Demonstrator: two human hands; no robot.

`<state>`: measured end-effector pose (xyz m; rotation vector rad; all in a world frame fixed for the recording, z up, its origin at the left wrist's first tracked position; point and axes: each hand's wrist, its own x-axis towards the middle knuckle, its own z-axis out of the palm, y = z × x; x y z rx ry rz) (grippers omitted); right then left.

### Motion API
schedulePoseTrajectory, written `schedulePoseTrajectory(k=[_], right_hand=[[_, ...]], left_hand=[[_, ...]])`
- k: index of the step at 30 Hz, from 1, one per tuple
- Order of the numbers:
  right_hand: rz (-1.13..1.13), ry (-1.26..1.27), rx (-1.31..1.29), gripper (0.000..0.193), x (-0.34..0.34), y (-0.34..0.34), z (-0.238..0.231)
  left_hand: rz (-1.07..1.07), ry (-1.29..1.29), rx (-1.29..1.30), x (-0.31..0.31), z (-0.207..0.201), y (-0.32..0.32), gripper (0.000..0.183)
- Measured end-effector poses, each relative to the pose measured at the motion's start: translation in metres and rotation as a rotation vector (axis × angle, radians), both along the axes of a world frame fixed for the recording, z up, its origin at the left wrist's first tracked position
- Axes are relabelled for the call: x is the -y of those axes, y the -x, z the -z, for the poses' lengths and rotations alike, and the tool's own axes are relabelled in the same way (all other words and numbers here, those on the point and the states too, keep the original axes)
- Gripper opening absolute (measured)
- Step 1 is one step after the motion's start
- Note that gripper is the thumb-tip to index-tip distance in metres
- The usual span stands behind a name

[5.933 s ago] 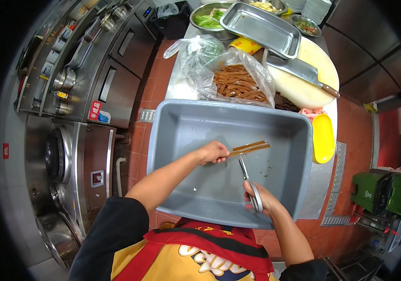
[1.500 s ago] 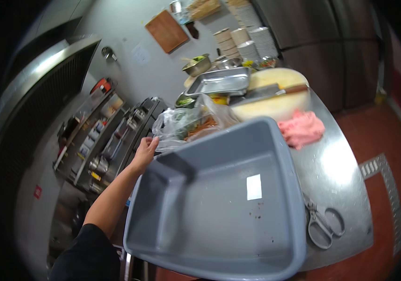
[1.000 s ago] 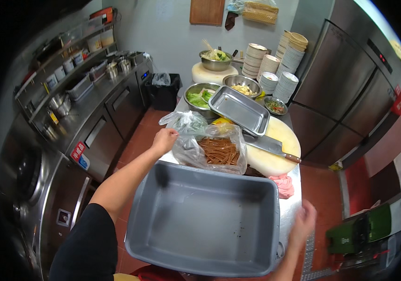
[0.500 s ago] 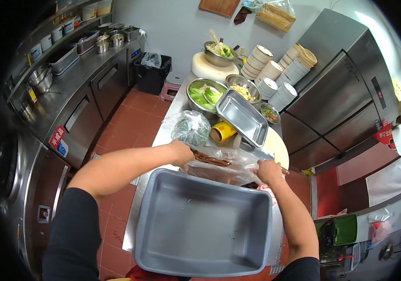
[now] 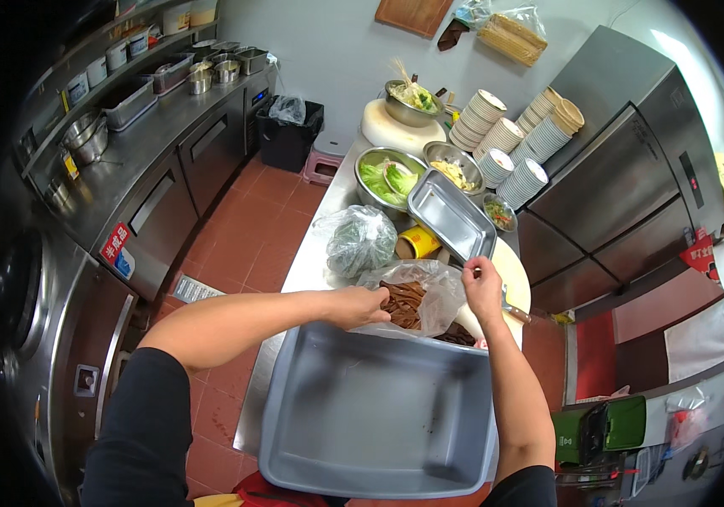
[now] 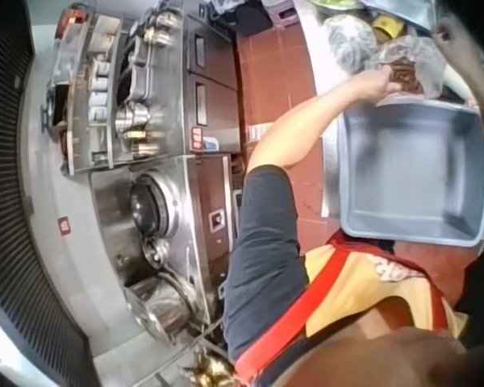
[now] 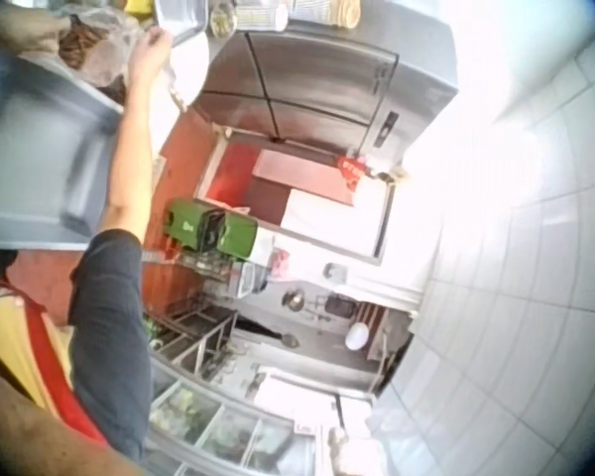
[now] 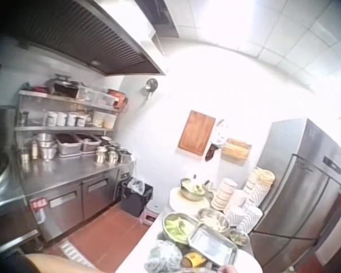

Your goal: The person cuts long, brown, noodle-like vegetables into shorter segments using scissors. They hold the strands in one hand and snip them over a grey plastic tray. After cutting, the person places the trimmed pieces into a clear plastic bag and stores the bag in a refrigerator.

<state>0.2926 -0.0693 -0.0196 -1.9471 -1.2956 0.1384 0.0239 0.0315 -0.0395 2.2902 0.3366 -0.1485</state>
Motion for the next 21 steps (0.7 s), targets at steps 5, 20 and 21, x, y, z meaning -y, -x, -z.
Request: schedulePoseTrajectory(k=[5,20,21], right_hand=[[-0.451,0.257,0.98,0.02,0.0,0.033,0.019],[0.092,0.164,0.089,0.022,-0.011,-0.08,0.008],[0.072,0.12,-0.128,0.023,-0.02,-0.063,-0.005]], left_hand=[[-0.187,-0.344,0.028,0.009,0.026,-0.02,0.039],[-0.362,-0.327,0.364,-0.049,0.006,-0.021,0.013],[-0.347,-0.198,0.506,-0.055,0.003,-0.018,0.014]])
